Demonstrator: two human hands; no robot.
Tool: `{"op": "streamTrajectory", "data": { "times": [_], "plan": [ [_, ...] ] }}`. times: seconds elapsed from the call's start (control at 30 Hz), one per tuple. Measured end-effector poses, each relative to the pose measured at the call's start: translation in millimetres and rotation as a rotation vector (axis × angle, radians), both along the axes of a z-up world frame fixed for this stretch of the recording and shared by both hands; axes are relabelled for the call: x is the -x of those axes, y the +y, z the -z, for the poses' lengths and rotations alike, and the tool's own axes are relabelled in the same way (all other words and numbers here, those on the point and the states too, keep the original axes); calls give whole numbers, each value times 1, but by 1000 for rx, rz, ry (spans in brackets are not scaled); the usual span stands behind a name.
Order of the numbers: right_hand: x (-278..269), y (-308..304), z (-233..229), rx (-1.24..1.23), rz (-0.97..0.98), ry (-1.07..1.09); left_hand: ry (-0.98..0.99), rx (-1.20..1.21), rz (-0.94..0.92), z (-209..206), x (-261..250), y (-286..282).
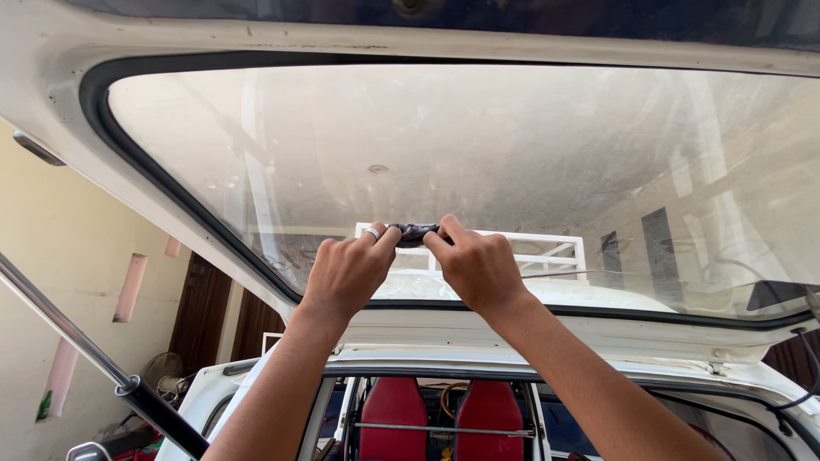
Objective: The person removes a hydraulic strut from a vehicle hatch by hand, cleans the mounting area with a cloth, and then works to reattach a component to the upper glass frame.
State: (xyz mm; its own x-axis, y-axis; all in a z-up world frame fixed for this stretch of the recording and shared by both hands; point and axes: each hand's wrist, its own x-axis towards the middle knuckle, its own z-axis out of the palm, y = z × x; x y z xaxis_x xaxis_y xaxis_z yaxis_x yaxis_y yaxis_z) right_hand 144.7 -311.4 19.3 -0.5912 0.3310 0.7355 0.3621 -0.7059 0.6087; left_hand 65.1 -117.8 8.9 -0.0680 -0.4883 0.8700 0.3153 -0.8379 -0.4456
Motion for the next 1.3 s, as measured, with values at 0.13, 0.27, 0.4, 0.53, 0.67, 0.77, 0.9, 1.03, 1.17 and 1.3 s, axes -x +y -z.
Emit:
{"op": "streamTrajectory", "data": {
  "times": [0.13, 0.27, 0.4, 0.53, 0.67, 0.77, 0.9, 1.03, 1.17, 1.3],
  "plan": [
    [-28, 7, 7, 54, 26, 94, 156, 69, -106, 0, -17, 3],
    [-55, 26, 22, 95, 123, 213, 248, 28, -140, 6, -41, 13],
    [-68, 40, 26, 90, 120, 252, 340, 132, -164, 14, -60, 13],
    [-56, 31, 30, 58, 140, 251, 282, 70, -125, 13, -45, 1],
    [-26, -6, 23, -35, 81, 75, 218, 20, -39, 2, -12, -26],
    [-7, -33, 13, -35, 115, 87, 195, 20, -39, -6, 2, -46],
    [1, -54, 2, -26, 69, 0, 183, 23, -40, -13, 4, -58],
    [-10, -48, 5, -35, 65, 43, 231, 79, -106, -11, -5, -58],
    [-30, -40, 9, -16, 64, 136, 200, 45, -22, -8, -19, -47],
    [-54, -28, 16, 43, 99, 150, 281, -3, -75, -2, -45, -37]
  ]
}}
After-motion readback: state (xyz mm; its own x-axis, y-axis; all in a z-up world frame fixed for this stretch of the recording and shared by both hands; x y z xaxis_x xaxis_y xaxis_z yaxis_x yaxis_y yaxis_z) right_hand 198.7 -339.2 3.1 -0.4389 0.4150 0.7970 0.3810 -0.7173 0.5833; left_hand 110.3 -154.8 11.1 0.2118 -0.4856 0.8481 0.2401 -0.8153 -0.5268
